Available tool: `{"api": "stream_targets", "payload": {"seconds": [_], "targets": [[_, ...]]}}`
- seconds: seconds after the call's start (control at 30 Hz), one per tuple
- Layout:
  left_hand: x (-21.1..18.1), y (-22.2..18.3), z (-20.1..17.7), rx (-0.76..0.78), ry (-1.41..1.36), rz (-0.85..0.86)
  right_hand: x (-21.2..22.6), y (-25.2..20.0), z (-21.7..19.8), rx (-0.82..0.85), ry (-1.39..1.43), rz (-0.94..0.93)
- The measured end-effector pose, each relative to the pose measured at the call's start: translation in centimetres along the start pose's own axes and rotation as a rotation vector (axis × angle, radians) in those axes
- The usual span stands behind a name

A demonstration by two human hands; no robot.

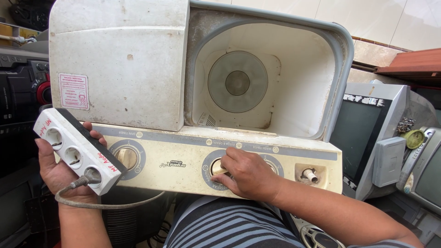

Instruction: Repairing electrical connections and testing the control panel of a washing machine.

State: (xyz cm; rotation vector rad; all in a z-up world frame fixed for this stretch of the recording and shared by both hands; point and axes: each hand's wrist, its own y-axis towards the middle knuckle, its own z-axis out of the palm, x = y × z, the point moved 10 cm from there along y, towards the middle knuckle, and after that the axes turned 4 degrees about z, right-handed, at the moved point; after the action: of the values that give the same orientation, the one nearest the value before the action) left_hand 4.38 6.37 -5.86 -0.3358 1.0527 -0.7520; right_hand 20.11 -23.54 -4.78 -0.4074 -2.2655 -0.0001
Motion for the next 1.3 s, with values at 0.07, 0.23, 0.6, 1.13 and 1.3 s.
{"api": "stream_targets", "payload": {"seconds": [0.07,0.23,0.6,1.13,1.3], "targets": [[0.1,-0.2,0.1,0.009,-0.039,-0.013,0.1,-0.1,-0.3,-0.094,-0.06,0.029],[-0.1,0.2,-0.5,0.011,-0.035,-0.006,-0.5,0.3,-0.4,0.022,-0.037,0.056],[-0.2,-0.1,-0.5,0.083,-0.129,-0.07,2.7,-0.3,-1.7,0.018,0.001,-0.191],[-0.2,-0.1,-0.7,0.171,-0.245,-0.13,2.8,0.2,0.0,0.099,-0.225,0.17],[-0.4,0.0,-0.9,0.199,-0.291,-0.126,2.5,0.8,0.5,0.205,-0.246,0.226]]}}
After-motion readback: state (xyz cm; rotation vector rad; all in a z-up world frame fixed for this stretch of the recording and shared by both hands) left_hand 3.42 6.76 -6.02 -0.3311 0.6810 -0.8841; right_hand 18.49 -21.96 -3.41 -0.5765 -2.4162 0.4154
